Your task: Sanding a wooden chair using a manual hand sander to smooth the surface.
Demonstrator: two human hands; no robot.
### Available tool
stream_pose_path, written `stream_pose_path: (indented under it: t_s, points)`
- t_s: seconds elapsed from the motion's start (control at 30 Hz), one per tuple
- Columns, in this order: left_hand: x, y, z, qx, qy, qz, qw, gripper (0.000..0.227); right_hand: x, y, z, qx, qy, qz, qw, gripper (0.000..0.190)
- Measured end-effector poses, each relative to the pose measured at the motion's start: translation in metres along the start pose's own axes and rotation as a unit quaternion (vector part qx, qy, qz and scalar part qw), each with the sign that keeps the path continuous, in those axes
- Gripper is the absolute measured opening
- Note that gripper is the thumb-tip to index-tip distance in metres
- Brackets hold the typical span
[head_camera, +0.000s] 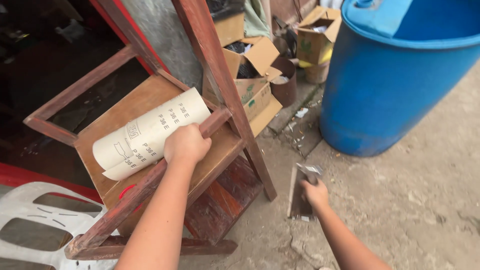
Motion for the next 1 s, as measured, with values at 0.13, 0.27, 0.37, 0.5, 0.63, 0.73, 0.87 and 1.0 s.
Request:
stream_pose_path:
  t_s: [0.13, 0.27, 0.37, 0.5, 0.63, 0.73, 0.87, 1.0]
  points:
    - [0.0, -0.001, 0.0, 0.001, 0.014, -0.008, 1.0, 0.038, -0.031, -0.034, 0.124, 0.143, 0.199, 0.061, 0.968, 0.012]
    - [0.002, 0.004, 0.0, 0.002, 0.006, 0.007, 1.0, 0.037, -0.014, -0.081, 0.191, 0.27, 0.401, 0.093, 0.871, 0.01]
    - [0.005, 0.004, -0.004, 0.006, 0.008, 0.012, 1.0, 0.038, 0.012, -0.103, 0.157, 0.252, 0.417, 0.051, 0.872, 0.011]
    - [0.004, 0.008, -0.005, 0.013, 0.008, 0.01, 1.0, 0.04, 0.035, -0.115, 0.038, 0.14, 0.334, -0.036, 0.931, 0.012]
    - [-0.001, 0.004, -0.001, 0.016, 0.002, -0.009, 1.0, 0.043, 0.043, -0.093, 0.002, 0.062, 0.228, -0.084, 0.968, 0.014]
    - [-0.001, 0.0, -0.001, 0.01, 0.009, -0.009, 1.0, 0.045, 0.044, -0.076, -0.006, 0.039, 0.094, -0.093, 0.99, 0.019]
    - [0.002, -0.001, -0.002, -0.009, -0.005, 0.032, 0.999, 0.043, 0.053, -0.086, -0.064, 0.036, 0.104, -0.141, 0.984, 0.025]
    - [0.004, 0.0, -0.001, -0.042, 0.009, 0.024, 0.999, 0.046, 0.081, -0.107, -0.161, -0.049, 0.205, -0.285, 0.935, 0.028]
Point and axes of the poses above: each hand's wrist, its own y-axis towards the middle knuckle, its own x-axis out of the palm, z = x × y, the point moved 4 cm from there along y, towards the middle knuckle, and after that the axes turned 1 degree about -y, right-handed, at the moved point
